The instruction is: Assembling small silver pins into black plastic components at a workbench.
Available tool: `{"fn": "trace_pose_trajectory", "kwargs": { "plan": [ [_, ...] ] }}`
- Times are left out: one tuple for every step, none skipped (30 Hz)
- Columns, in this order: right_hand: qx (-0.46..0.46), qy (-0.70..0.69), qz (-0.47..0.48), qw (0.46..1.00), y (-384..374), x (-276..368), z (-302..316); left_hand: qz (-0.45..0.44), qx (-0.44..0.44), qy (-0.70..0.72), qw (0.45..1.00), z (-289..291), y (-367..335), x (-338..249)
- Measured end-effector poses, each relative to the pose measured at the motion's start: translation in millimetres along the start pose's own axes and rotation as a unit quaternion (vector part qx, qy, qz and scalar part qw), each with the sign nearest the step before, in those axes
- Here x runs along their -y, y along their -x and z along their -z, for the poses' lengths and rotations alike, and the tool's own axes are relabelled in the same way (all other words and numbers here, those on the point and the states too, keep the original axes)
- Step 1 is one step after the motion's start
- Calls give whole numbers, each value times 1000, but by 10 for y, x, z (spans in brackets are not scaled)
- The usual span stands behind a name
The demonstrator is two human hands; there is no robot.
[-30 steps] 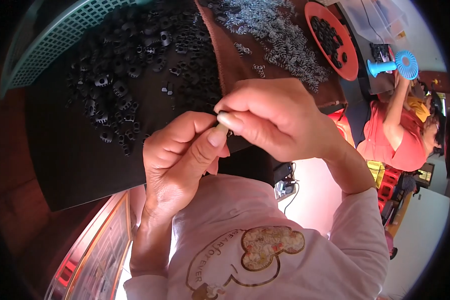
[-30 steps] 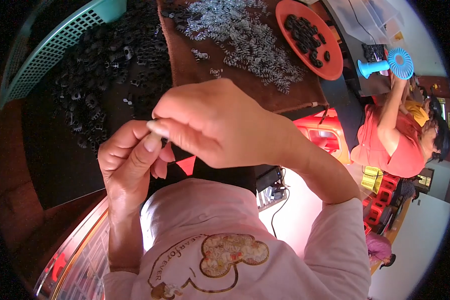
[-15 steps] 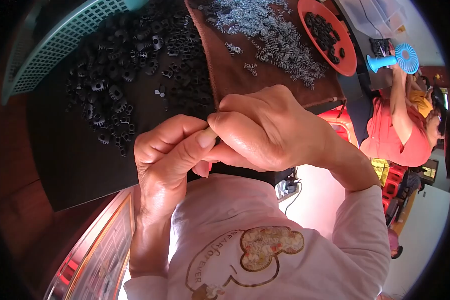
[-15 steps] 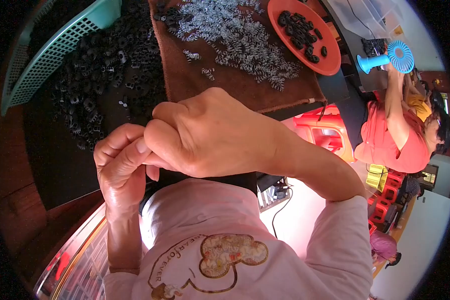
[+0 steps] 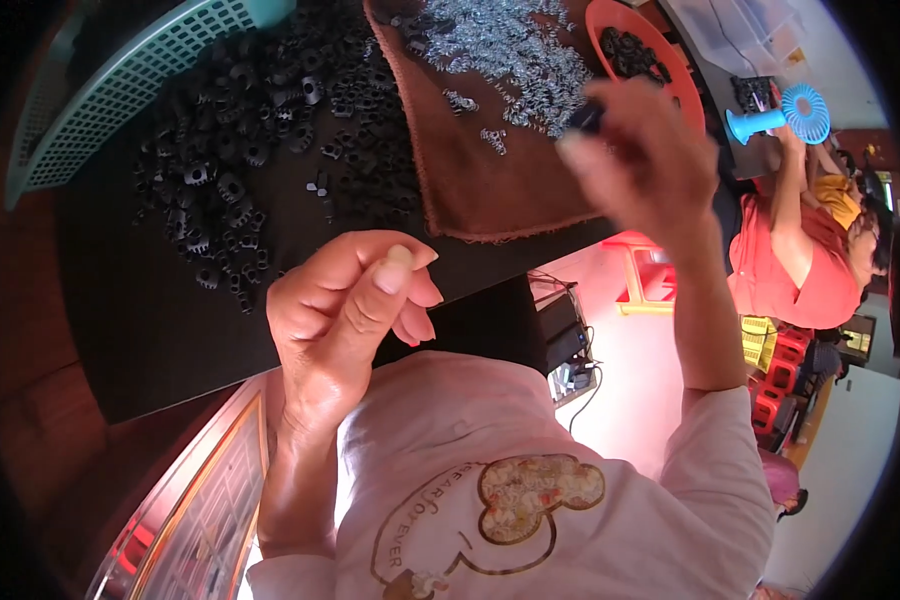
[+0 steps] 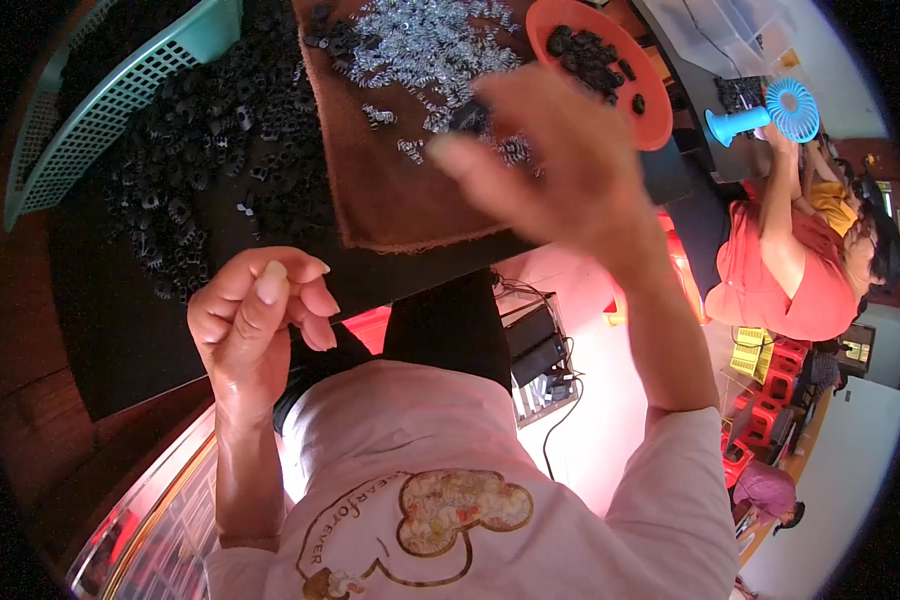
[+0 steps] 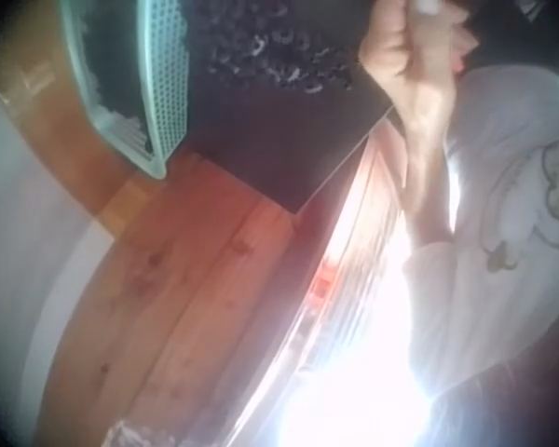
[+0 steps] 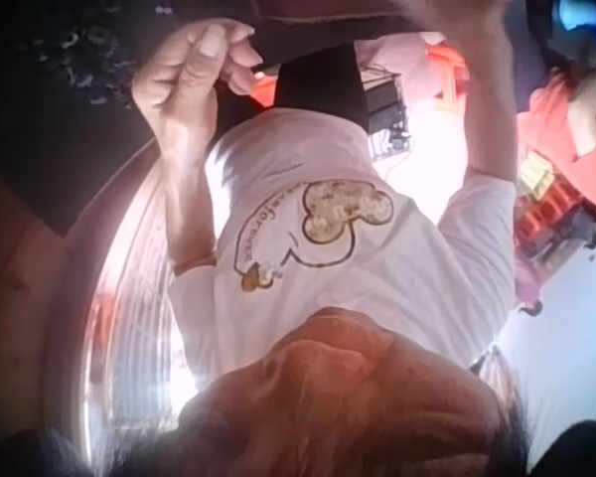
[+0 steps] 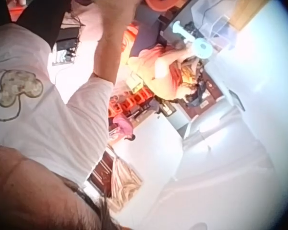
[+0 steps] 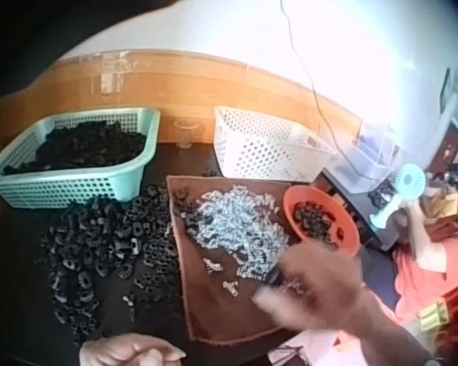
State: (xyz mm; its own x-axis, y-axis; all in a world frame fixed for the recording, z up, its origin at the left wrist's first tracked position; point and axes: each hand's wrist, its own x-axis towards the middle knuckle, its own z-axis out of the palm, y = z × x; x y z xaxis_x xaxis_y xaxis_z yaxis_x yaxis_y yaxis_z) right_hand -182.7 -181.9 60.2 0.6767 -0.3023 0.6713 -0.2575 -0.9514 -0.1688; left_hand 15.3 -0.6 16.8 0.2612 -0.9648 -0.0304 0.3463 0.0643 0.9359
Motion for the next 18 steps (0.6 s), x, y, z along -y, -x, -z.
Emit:
{"fn": "trace_pose_trajectory", "kwargs": {
  "plan": [
    [20,22,-118,993,45,-146,109,-3,3,15,1000,-2,-9,10],
    [21,27,-189,981,75,-321,206,-12,-7,23,1000,-7,-13,17],
    [17,54,-213,975,93,-511,275,-25,2,33,999,-15,-19,22],
    [23,70,-240,968,116,-687,323,-27,0,47,999,-30,-15,23],
    [19,75,-242,967,141,-842,363,-37,-7,62,997,-43,-8,15],
    [61,123,-249,959,166,-976,397,-63,-2,65,996,-40,8,-14],
    [104,166,-249,948,211,-1068,428,-93,-7,49,994,-31,35,-54],
    [103,170,-254,947,265,-1127,447,-122,-20,25,992,-7,67,-109],
    [121,196,-263,937,304,-1168,452,-132,-17,22,991,39,122,-191],
    [137,208,-247,936,333,-1191,444,-166,-46,-24,985,99,182,-283],
    [139,217,-269,928,357,-1191,436,-211,-70,-52,973,158,241,-357],
    [112,207,-269,934,372,-1171,431,-233,-53,-67,969,223,305,-429],
    [92,194,-276,937,368,-1149,407,-214,-52,-74,973,284,365,-483],
    [84,155,-285,942,365,-1097,420,-259,-79,-116,956,339,419,-510],
    [83,161,-294,939,348,-1046,411,-222,-89,-147,960,395,466,-524],
    [78,144,-273,948,320,-988,408,-196,-104,-193,956,438,504,-505],
    [74,116,-242,960,282,-930,404,-182,-126,-248,943,477,528,-463],
    [72,126,-249,957,246,-858,403,-161,-142,-298,930,511,547,-405]
  ]
}}
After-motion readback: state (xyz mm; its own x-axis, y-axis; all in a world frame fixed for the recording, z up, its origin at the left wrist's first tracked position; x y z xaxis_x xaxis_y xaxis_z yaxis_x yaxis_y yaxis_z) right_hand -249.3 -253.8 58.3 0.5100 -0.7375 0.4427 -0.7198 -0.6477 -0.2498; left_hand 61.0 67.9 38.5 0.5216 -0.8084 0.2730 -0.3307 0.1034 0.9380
